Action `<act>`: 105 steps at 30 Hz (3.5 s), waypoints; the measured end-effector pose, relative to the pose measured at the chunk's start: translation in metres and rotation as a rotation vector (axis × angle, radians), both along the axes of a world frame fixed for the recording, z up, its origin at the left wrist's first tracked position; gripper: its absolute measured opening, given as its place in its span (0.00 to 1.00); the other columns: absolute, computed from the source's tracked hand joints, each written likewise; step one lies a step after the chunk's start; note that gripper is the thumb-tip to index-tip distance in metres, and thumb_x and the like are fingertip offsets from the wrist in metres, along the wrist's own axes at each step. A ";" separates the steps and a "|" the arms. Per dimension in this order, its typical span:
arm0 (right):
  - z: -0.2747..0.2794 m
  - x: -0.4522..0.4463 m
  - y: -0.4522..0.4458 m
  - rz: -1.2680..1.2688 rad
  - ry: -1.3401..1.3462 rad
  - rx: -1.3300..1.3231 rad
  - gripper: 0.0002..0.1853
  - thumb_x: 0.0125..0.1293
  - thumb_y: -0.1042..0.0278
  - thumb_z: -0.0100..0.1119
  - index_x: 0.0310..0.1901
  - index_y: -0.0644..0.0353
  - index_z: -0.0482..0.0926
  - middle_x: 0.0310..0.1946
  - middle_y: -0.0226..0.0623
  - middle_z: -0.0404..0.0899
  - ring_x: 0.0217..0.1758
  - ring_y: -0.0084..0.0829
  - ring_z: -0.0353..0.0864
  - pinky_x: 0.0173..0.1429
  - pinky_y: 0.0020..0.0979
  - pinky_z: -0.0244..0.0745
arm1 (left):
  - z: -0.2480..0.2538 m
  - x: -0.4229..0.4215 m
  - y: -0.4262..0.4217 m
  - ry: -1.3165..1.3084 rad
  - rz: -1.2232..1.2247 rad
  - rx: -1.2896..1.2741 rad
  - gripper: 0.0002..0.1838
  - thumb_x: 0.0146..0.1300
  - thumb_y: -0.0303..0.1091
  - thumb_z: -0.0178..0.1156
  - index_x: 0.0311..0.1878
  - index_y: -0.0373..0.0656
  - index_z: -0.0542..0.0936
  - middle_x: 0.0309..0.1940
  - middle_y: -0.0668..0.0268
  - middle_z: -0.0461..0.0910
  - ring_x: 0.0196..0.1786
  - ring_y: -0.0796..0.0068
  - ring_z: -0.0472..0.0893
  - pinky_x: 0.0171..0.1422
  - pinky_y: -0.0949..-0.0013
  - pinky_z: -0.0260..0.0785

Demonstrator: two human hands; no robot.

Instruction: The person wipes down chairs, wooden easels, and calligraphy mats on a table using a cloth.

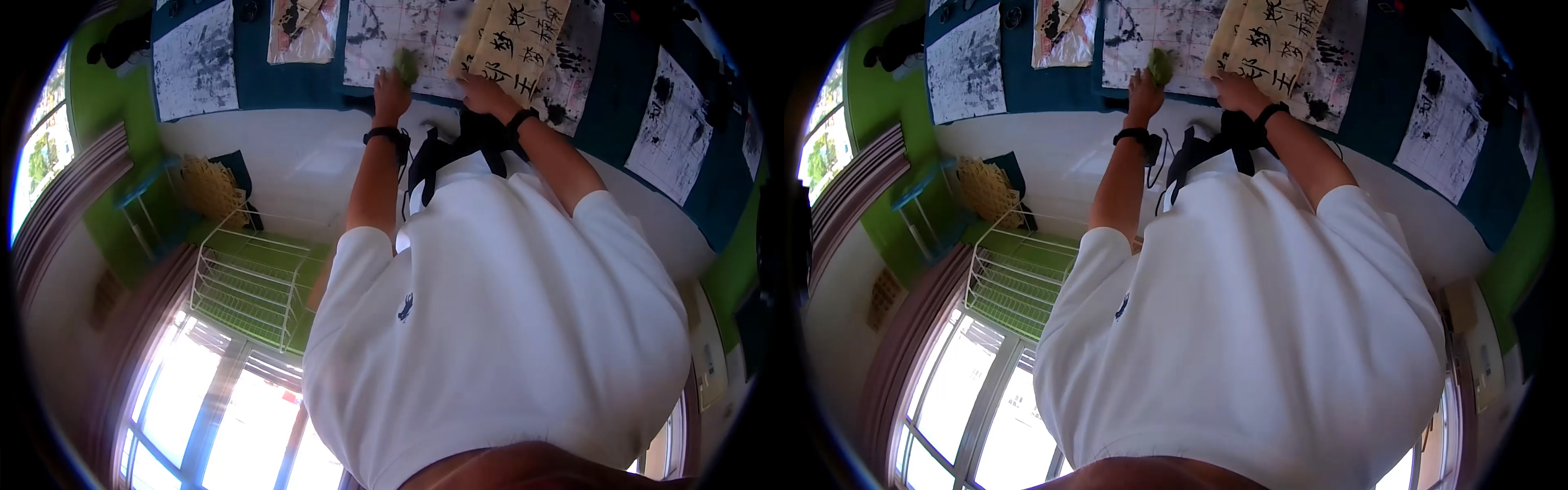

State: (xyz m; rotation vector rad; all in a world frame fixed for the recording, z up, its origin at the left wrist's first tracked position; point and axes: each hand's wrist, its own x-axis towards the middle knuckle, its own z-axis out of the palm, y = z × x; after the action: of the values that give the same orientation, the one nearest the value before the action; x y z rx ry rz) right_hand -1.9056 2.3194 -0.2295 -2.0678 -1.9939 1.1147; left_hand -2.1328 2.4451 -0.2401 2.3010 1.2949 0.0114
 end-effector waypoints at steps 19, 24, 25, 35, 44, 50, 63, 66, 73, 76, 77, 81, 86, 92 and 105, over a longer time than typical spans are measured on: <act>0.028 -0.005 -0.007 -0.131 -0.042 -0.291 0.32 0.56 0.71 0.53 0.66 0.61 0.67 0.62 0.54 0.69 0.55 0.52 0.77 0.57 0.45 0.75 | 0.017 -0.025 0.084 0.073 0.246 0.124 0.22 0.56 0.35 0.62 0.49 0.36 0.68 0.49 0.48 0.72 0.52 0.41 0.75 0.53 0.47 0.70; 0.009 -0.022 0.008 -0.111 -0.066 -0.288 0.33 0.58 0.66 0.55 0.67 0.61 0.65 0.52 0.57 0.77 0.53 0.52 0.78 0.58 0.45 0.74 | 0.006 -0.022 0.094 -0.136 -0.027 -0.095 0.17 0.57 0.27 0.58 0.49 0.42 0.68 0.46 0.51 0.75 0.49 0.43 0.76 0.46 0.46 0.72; 0.002 -0.029 0.005 -0.101 -0.067 -0.257 0.33 0.59 0.64 0.56 0.68 0.61 0.65 0.49 0.58 0.79 0.53 0.53 0.78 0.58 0.45 0.74 | -0.008 -0.024 0.084 -0.121 -0.067 -0.142 0.15 0.55 0.23 0.54 0.47 0.43 0.68 0.44 0.51 0.75 0.48 0.43 0.76 0.48 0.47 0.72; 0.044 -0.063 0.064 -0.024 0.020 -0.395 0.36 0.63 0.53 0.57 0.70 0.60 0.62 0.58 0.58 0.74 0.61 0.52 0.74 0.66 0.40 0.68 | 0.013 -0.165 0.061 0.349 0.184 -0.417 0.20 0.62 0.46 0.57 0.53 0.45 0.77 0.48 0.56 0.81 0.52 0.54 0.81 0.55 0.54 0.74; 0.027 -0.135 0.113 -0.161 0.065 -0.248 0.37 0.61 0.56 0.55 0.72 0.55 0.60 0.55 0.59 0.77 0.57 0.57 0.76 0.63 0.43 0.71 | 0.023 -0.229 0.101 0.177 0.241 -0.450 0.24 0.57 0.50 0.62 0.53 0.48 0.78 0.45 0.53 0.82 0.51 0.50 0.81 0.54 0.52 0.74; 0.077 -0.201 0.148 -0.331 0.554 -0.303 0.42 0.58 0.62 0.66 0.73 0.52 0.56 0.60 0.48 0.75 0.59 0.46 0.78 0.59 0.38 0.75 | 0.039 -0.183 0.094 -0.343 -0.130 -0.521 0.30 0.49 0.39 0.71 0.57 0.44 0.75 0.48 0.52 0.81 0.53 0.48 0.79 0.56 0.57 0.72; -0.038 -0.119 0.165 -0.486 0.172 0.190 0.31 0.52 0.54 0.68 0.58 0.55 0.76 0.55 0.51 0.74 0.61 0.53 0.70 0.63 0.46 0.69 | 0.028 -0.159 0.083 -0.260 -0.133 -0.385 0.36 0.47 0.24 0.66 0.65 0.42 0.69 0.62 0.46 0.70 0.64 0.44 0.69 0.68 0.55 0.64; -0.046 -0.137 0.156 -0.553 0.216 0.284 0.34 0.50 0.48 0.70 0.59 0.54 0.75 0.57 0.50 0.71 0.60 0.53 0.70 0.64 0.50 0.67 | 0.011 -0.134 0.084 -0.317 -0.095 -0.439 0.36 0.51 0.33 0.66 0.65 0.37 0.68 0.65 0.45 0.68 0.68 0.44 0.65 0.72 0.55 0.59; -0.011 -0.149 0.153 -0.444 -0.343 0.210 0.41 0.46 0.46 0.74 0.62 0.51 0.69 0.60 0.42 0.69 0.58 0.47 0.73 0.58 0.58 0.67 | -0.029 -0.112 0.091 -0.091 -0.091 -0.482 0.45 0.52 0.42 0.67 0.70 0.32 0.59 0.73 0.39 0.52 0.76 0.44 0.51 0.77 0.58 0.49; -0.047 -0.124 0.164 -0.499 -0.380 0.208 0.32 0.50 0.54 0.73 0.56 0.51 0.71 0.53 0.42 0.72 0.53 0.48 0.75 0.52 0.53 0.72 | -0.035 -0.108 0.096 0.040 -0.115 -0.576 0.50 0.52 0.44 0.67 0.72 0.29 0.54 0.74 0.36 0.45 0.78 0.43 0.43 0.79 0.58 0.42; -0.051 -0.104 0.163 -0.595 -0.338 0.301 0.27 0.52 0.63 0.69 0.54 0.51 0.72 0.50 0.42 0.72 0.52 0.51 0.74 0.50 0.56 0.71 | -0.039 -0.105 0.100 0.046 -0.100 -0.643 0.52 0.51 0.46 0.67 0.72 0.29 0.51 0.74 0.34 0.42 0.79 0.41 0.39 0.80 0.57 0.39; -0.052 -0.026 0.150 -0.595 -0.372 0.225 0.33 0.55 0.64 0.68 0.64 0.46 0.67 0.53 0.43 0.74 0.53 0.51 0.75 0.46 0.53 0.79 | -0.063 -0.112 0.096 0.024 -0.192 -0.555 0.50 0.51 0.45 0.63 0.72 0.29 0.52 0.72 0.30 0.44 0.76 0.30 0.43 0.78 0.49 0.44; -0.056 -0.030 0.132 -0.569 -0.317 0.092 0.34 0.58 0.64 0.64 0.67 0.45 0.65 0.55 0.45 0.74 0.53 0.51 0.76 0.47 0.53 0.79 | -0.036 -0.102 0.093 0.124 -0.136 -0.575 0.47 0.53 0.43 0.60 0.73 0.32 0.52 0.74 0.36 0.45 0.76 0.34 0.47 0.78 0.54 0.49; -0.012 -0.108 0.066 -0.300 -0.162 -0.075 0.26 0.54 0.64 0.63 0.57 0.50 0.75 0.45 0.43 0.76 0.50 0.48 0.78 0.48 0.48 0.78 | -0.051 -0.112 0.099 0.000 -0.136 -0.528 0.42 0.55 0.41 0.62 0.71 0.33 0.60 0.71 0.33 0.52 0.76 0.39 0.50 0.77 0.59 0.49; -0.022 -0.104 0.160 -0.467 -0.007 0.431 0.28 0.55 0.72 0.62 0.60 0.54 0.72 0.53 0.53 0.68 0.56 0.54 0.71 0.59 0.44 0.71 | -0.036 -0.125 0.085 0.028 -0.149 -0.481 0.37 0.57 0.38 0.56 0.71 0.37 0.60 0.73 0.40 0.52 0.75 0.38 0.54 0.76 0.50 0.52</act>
State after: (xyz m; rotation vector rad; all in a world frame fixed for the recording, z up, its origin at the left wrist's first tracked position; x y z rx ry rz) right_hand -2.0099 2.4789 -0.2515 -2.1234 -1.4607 0.5370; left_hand -2.2574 2.5298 -0.2762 1.9760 1.0018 -0.3455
